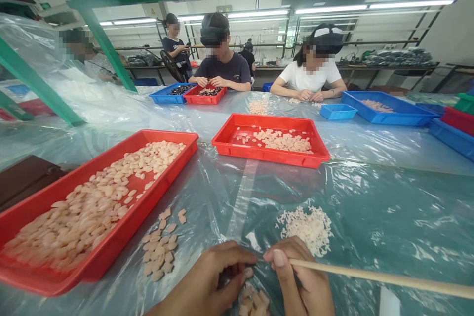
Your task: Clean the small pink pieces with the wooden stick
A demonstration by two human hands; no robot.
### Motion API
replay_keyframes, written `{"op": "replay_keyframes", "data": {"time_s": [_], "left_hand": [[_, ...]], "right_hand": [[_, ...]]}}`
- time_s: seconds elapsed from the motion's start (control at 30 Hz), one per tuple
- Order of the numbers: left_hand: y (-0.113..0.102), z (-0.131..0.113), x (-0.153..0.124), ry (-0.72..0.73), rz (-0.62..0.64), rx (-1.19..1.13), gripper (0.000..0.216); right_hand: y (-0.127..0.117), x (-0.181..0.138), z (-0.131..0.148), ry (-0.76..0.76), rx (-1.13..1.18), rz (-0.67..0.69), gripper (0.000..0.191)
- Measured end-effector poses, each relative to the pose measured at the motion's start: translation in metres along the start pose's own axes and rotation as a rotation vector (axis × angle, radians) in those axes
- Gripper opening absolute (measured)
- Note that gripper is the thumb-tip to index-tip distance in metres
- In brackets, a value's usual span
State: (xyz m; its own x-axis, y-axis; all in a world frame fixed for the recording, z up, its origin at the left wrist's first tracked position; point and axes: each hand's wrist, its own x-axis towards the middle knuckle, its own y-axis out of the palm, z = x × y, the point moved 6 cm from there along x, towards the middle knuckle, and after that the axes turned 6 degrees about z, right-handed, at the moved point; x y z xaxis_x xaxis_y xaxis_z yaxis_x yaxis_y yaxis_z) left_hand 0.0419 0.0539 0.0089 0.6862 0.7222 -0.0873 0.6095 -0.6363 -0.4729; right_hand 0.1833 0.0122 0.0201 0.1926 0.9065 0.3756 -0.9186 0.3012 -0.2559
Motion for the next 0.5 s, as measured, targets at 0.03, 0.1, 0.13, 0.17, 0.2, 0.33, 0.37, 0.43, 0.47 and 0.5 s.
{"op": "replay_keyframes", "data": {"time_s": [0.03,0.1,0.13,0.17,0.2,0.33,0.37,0.43,0.47,0.5], "left_hand": [[-0.001,0.003,0.0,-0.037,-0.004,-0.103,0.026],[0.0,0.01,0.0,-0.132,0.035,-0.367,0.017],[0.003,0.014,0.0,-0.177,0.071,-0.508,0.016],[0.006,0.017,0.0,-0.212,0.108,-0.634,0.019],[0.008,0.02,0.0,-0.235,0.141,-0.733,0.023],[0.01,0.022,0.0,-0.22,0.183,-0.825,0.032],[0.01,0.022,0.0,-0.211,0.182,-0.808,0.033],[0.01,0.022,-0.001,-0.209,0.17,-0.733,0.036],[0.01,0.021,-0.001,-0.206,0.161,-0.674,0.037],[0.01,0.02,-0.002,-0.197,0.15,-0.608,0.038]], "right_hand": [[-0.003,0.002,0.001,-0.025,-0.027,-0.012,0.031],[-0.008,0.006,0.002,-0.069,-0.11,-0.012,0.03],[-0.01,0.009,0.001,-0.081,-0.154,-0.008,0.031],[-0.013,0.011,0.0,-0.086,-0.192,-0.006,0.031],[-0.015,0.013,-0.001,-0.088,-0.22,-0.008,0.031],[-0.02,0.021,-0.005,-0.118,-0.264,-0.031,0.032],[-0.02,0.022,-0.006,-0.127,-0.272,-0.032,0.032],[-0.02,0.024,-0.006,-0.142,-0.289,-0.035,0.033],[-0.02,0.025,-0.007,-0.15,-0.296,-0.037,0.033],[-0.02,0.025,-0.007,-0.16,-0.305,-0.037,0.033]]}}
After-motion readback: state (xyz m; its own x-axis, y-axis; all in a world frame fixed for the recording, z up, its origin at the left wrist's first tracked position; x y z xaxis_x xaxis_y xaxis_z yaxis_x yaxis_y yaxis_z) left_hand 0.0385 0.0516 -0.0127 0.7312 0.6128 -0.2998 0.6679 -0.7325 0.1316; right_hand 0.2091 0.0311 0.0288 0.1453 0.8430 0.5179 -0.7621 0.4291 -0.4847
